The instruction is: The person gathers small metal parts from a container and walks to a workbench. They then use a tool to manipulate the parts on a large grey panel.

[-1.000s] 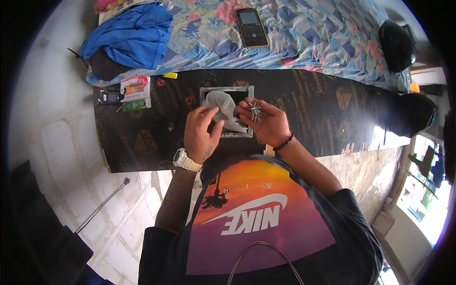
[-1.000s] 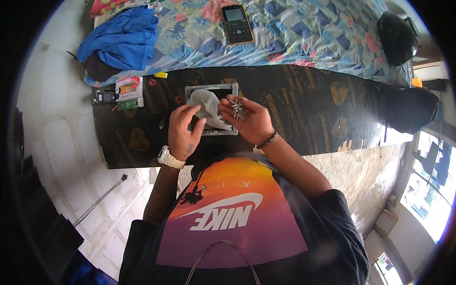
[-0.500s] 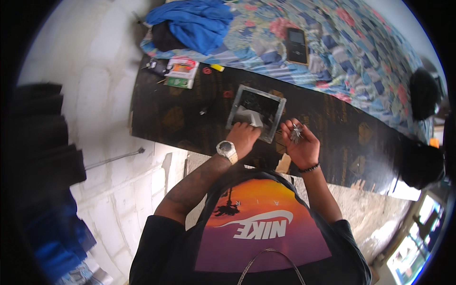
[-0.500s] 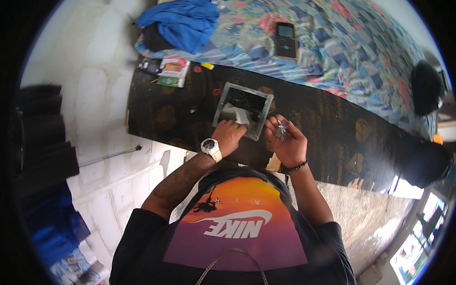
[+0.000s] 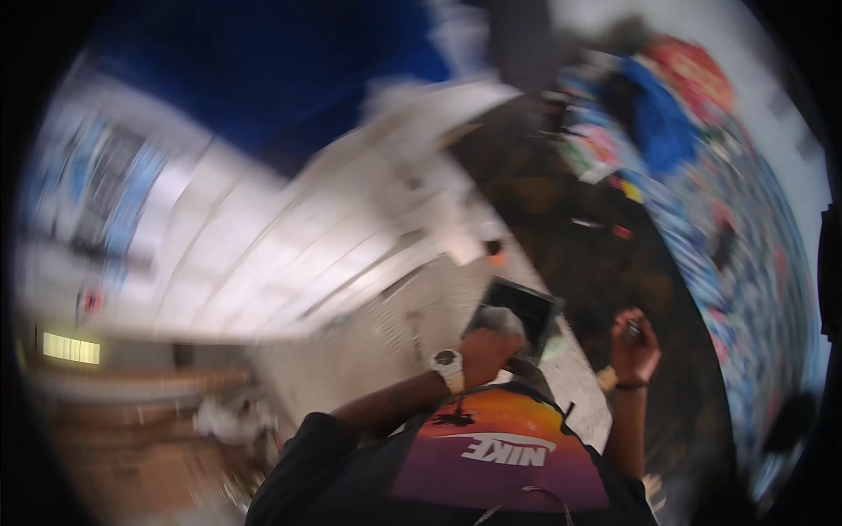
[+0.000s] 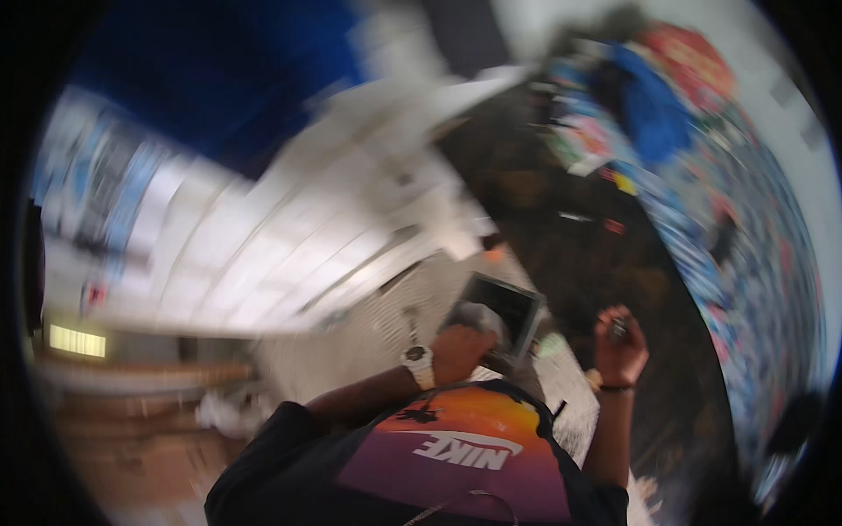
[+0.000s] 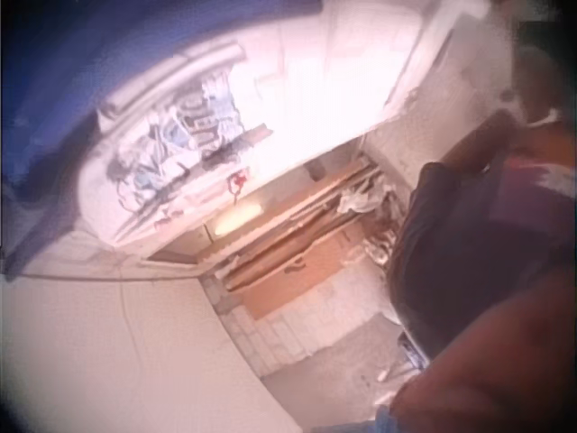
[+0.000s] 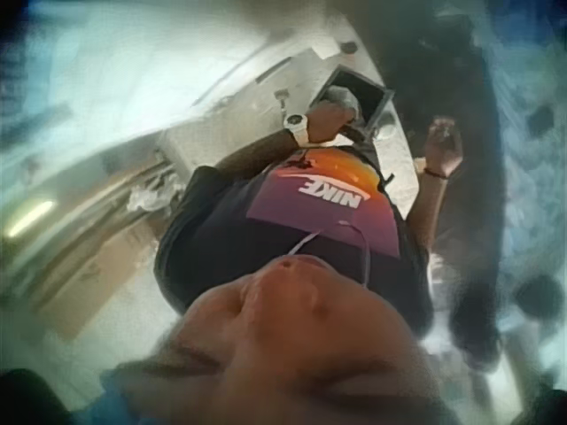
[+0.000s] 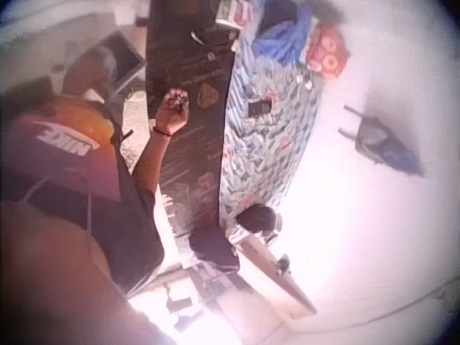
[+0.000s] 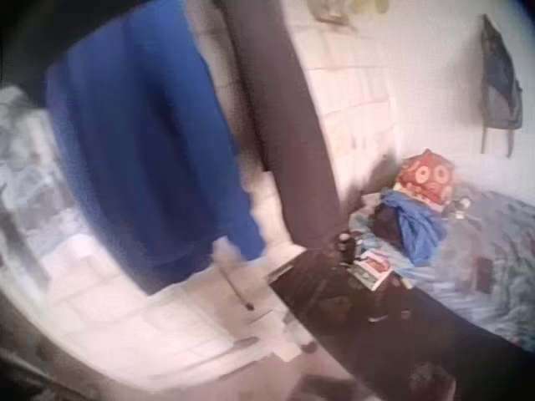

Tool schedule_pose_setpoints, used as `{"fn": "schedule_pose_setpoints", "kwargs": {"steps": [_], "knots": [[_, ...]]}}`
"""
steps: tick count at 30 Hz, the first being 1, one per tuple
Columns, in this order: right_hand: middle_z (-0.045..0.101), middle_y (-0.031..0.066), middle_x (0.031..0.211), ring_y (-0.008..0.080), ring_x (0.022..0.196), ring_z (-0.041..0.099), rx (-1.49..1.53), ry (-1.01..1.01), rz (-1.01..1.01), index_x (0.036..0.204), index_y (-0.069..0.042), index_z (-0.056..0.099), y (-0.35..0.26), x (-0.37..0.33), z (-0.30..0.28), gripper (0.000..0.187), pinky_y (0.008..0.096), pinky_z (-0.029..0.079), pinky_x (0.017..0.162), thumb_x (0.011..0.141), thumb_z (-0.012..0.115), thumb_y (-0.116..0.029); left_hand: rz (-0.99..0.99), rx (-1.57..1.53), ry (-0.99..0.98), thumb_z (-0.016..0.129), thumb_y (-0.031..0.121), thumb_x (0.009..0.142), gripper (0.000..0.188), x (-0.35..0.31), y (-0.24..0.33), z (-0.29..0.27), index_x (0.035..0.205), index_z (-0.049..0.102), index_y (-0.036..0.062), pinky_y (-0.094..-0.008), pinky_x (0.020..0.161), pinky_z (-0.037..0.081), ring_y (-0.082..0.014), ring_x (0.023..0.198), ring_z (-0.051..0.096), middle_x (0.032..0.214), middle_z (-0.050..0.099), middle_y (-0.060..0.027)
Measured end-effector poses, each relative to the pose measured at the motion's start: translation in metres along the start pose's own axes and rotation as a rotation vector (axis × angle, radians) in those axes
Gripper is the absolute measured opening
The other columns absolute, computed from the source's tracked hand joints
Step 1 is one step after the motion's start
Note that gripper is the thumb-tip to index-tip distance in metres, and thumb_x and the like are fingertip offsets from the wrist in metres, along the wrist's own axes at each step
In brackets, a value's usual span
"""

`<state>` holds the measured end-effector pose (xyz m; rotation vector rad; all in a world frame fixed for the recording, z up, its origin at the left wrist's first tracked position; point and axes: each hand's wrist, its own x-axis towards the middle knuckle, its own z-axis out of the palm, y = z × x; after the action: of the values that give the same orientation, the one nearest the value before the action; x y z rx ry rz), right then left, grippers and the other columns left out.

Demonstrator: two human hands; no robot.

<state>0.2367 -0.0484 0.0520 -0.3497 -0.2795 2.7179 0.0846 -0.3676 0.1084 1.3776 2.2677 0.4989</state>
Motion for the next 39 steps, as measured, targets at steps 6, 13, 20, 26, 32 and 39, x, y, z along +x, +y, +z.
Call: {"fn": "schedule_pose_setpoints", "kwargs": {"steps": [6,13,20,26,32,39], "knots": [[0.061,0.0054,0.092,0.0172,0.079,0.059,-0.325,-0.12,0.31,0.125,-0.003,0.059,0.132,0.043,0.011,0.029,0.0307,0.053,0.068,0.104,0.05,-0.02,-0.328,-0.068,0.259,0.065,0.009,0.081,0.039,-0.217,-0.07,0.044,0.119,0.056,0.0082,-0.0482,0.086,0.047,-0.0346,0.094,0.067,0.094,0.069,-0.0148],[0.056,0.0076,0.093,0.0197,0.076,0.053,0.012,-0.364,0.917,0.098,-0.004,0.058,0.389,0.011,0.098,0.019,0.0318,0.049,0.064,0.102,0.048,-0.02,-1.007,-0.127,0.432,0.062,0.009,0.083,0.021,-0.448,-0.096,0.088,0.103,0.059,0.0078,-0.0564,0.075,0.05,-0.0439,0.087,0.068,0.086,0.07,-0.0205],[0.066,0.0046,0.086,0.0195,0.071,0.063,-0.152,-0.301,1.427,0.104,-0.008,0.066,0.598,-0.03,0.195,0.024,0.0314,0.051,0.058,0.104,0.049,-0.026,-1.504,-0.284,0.593,0.068,0.016,0.083,0.038,-0.619,-0.113,0.152,0.119,0.057,0.0116,-0.0527,0.078,0.054,-0.0421,0.091,0.07,0.096,0.072,-0.0205],[0.069,0.015,0.096,0.0282,0.086,0.069,-0.413,-0.216,1.699,0.099,-0.003,0.065,0.795,-0.099,0.244,0.025,0.0368,0.06,0.076,0.101,0.052,-0.023,-1.888,-0.548,0.737,0.077,0.024,0.081,0.048,-0.681,-0.099,0.185,0.123,0.057,0.0126,-0.0514,0.086,0.054,-0.0413,0.102,0.07,0.105,0.073,-0.0204],[0.065,0.0233,0.124,0.0342,0.115,0.065,-0.133,-0.313,2.265,0.106,0.004,0.066,0.963,-0.191,0.315,0.026,0.0416,0.057,0.096,0.1,0.05,-0.014,-2.148,-0.795,0.983,0.082,0.031,0.074,0.052,-0.707,-0.096,0.21,0.116,0.058,0.0119,-0.0501,0.081,0.055,-0.041,0.098,0.07,0.101,0.073,-0.0207],[0.05,0.0223,0.148,0.0368,0.127,0.06,-0.131,-0.431,2.391,0.116,0.008,0.065,1.127,-0.314,0.405,0.034,0.0406,0.053,0.106,0.101,0.049,-0.018,-2.3,-0.962,1.275,0.091,0.031,0.062,0.063,-0.763,-0.148,0.223,0.11,0.059,0.0059,-0.0476,0.081,0.054,-0.041,0.097,0.068,0.1,0.07,-0.0211]]}}
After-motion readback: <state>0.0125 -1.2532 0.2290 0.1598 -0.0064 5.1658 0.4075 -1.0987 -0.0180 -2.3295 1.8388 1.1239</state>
